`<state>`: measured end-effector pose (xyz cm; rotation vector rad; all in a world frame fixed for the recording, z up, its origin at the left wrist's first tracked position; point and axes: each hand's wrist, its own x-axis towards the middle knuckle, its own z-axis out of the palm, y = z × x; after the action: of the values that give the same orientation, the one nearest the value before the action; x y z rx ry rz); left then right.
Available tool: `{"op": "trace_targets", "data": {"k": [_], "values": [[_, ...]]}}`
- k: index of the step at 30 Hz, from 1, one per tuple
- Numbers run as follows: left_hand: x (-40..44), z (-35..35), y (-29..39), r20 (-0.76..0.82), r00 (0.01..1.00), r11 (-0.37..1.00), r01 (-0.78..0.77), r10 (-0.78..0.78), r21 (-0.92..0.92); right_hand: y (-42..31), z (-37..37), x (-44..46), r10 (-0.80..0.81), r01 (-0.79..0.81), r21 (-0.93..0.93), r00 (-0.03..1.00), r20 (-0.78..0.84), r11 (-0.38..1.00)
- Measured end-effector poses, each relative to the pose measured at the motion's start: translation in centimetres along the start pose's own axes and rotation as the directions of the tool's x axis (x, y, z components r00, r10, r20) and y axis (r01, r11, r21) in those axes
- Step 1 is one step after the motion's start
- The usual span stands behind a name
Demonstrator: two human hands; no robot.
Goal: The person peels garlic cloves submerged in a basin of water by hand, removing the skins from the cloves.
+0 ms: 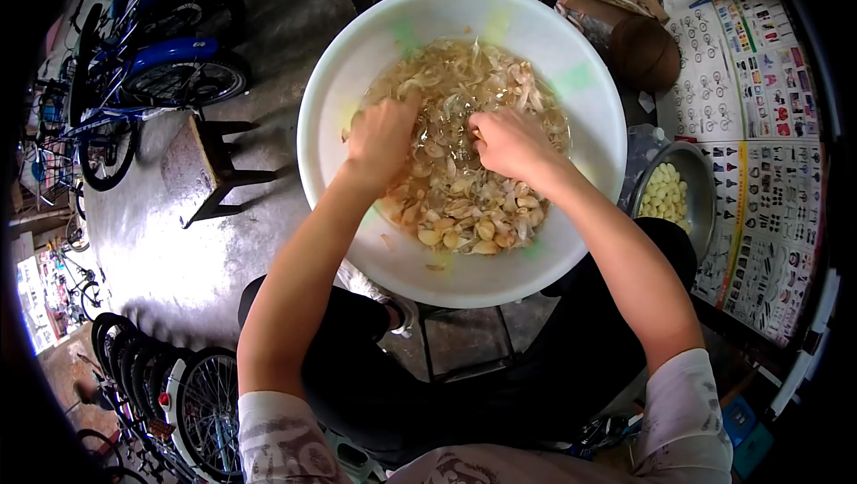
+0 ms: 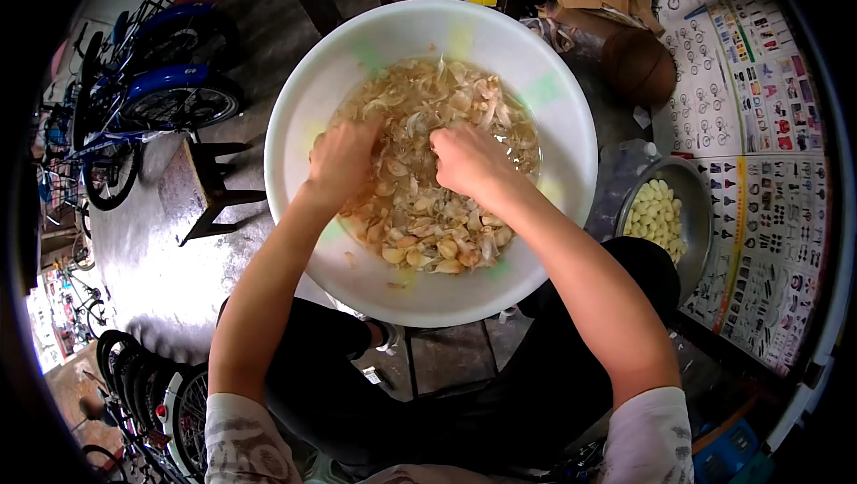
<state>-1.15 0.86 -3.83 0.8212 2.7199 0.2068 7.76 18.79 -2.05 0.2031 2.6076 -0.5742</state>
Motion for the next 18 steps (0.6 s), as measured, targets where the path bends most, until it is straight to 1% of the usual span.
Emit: {"op": "trace_targets", "data": {"k": [2,3,4,5,6,7,8,9,10,11,12,13,14,15,17,18], "values": [[-0.6,0.4,-0.1,0.112,0.967,0.971,-0.235,0.230,0.033,-0.1,-0.6,0.2,-0.034,0.042,0.112,0.997,-0.073,0.993],[-0.9,0.3,-0.5,0.113,0.968,0.973,-0.227,0.223,0.030,0.1,-0.9,0.3,-0.040,0.047,0.110,0.997,-0.067,0.993],[-1.2,0.0,-1.2,0.059,0.960,0.962,-0.270,0.273,-0.053,0.4,-1.5,0.5,-0.072,0.089,0.281,0.995,-0.068,0.956],[-1.3,-0.4,-1.7,-0.001,0.947,0.939,-0.318,0.321,-0.132,0.7,-2.2,0.5,-0.100,0.125,0.444,0.992,-0.079,0.888],[-1.6,-1.8,-1.5,-0.001,0.946,0.938,-0.322,0.325,-0.130,-0.1,-3.6,-0.1,-0.012,-0.036,0.621,0.997,0.073,0.783],[-2.1,-4.0,-0.9,0.012,0.972,0.944,-0.226,0.236,-0.242,-0.1,-4.3,-0.4,-0.007,-0.038,0.623,0.998,0.069,0.781],[-2.3,-5.2,-0.6,0.037,0.989,0.929,-0.125,0.147,-0.348,-0.2,-4.7,-0.6,-0.032,-0.067,0.729,0.992,0.122,0.681],[-2.0,-5.3,-0.8,0.036,0.988,0.930,-0.129,0.150,-0.345,-0.2,-4.9,-0.7,-0.070,-0.101,0.817,0.983,0.169,0.568],[-1.6,-5.4,-1.1,0.005,0.997,0.885,-0.071,0.083,-0.460,-0.5,-5.0,-0.8,-0.083,-0.079,0.848,0.986,0.144,0.524],[-1.3,-5.5,-1.4,-0.019,1.000,0.821,-0.019,0.010,-0.571,-0.8,-4.9,-0.9,-0.086,-0.072,0.848,0.987,0.137,0.525],[-1.2,-5.6,-1.2,-0.024,1.000,0.822,-0.021,0.009,-0.570,-1.0,-4.6,-1.0,-0.068,-0.012,0.843,0.996,0.058,0.537],[-1.3,-5.6,-0.7,-0.039,0.999,0.744,-0.037,0.014,-0.667,-1.2,-4.4,-1.0,-0.055,0.049,0.832,0.998,-0.023,0.552],[-1.4,-5.5,-0.1,-0.055,0.998,0.655,-0.053,0.017,-0.753,-1.3,-4.2,-0.9,-0.039,0.046,0.860,0.999,-0.031,0.509],[-1.7,-5.4,0.5,-0.068,0.997,0.557,-0.068,0.020,-0.828,-1.5,-4.2,-0.9,-0.042,0.050,0.859,0.999,-0.033,0.510],[-2.1,-5.2,1.5,-0.054,0.998,0.571,-0.065,0.036,-0.818,-2.0,-4.1,-1.0,-0.010,0.119,0.896,0.992,-0.127,0.428],[-2.3,-4.8,1.9,-0.130,0.991,0.544,-0.130,0.039,-0.829,-2.4,-3.9,-1.2,-0.014,0.118,0.896,0.992,-0.125,0.428]]}}
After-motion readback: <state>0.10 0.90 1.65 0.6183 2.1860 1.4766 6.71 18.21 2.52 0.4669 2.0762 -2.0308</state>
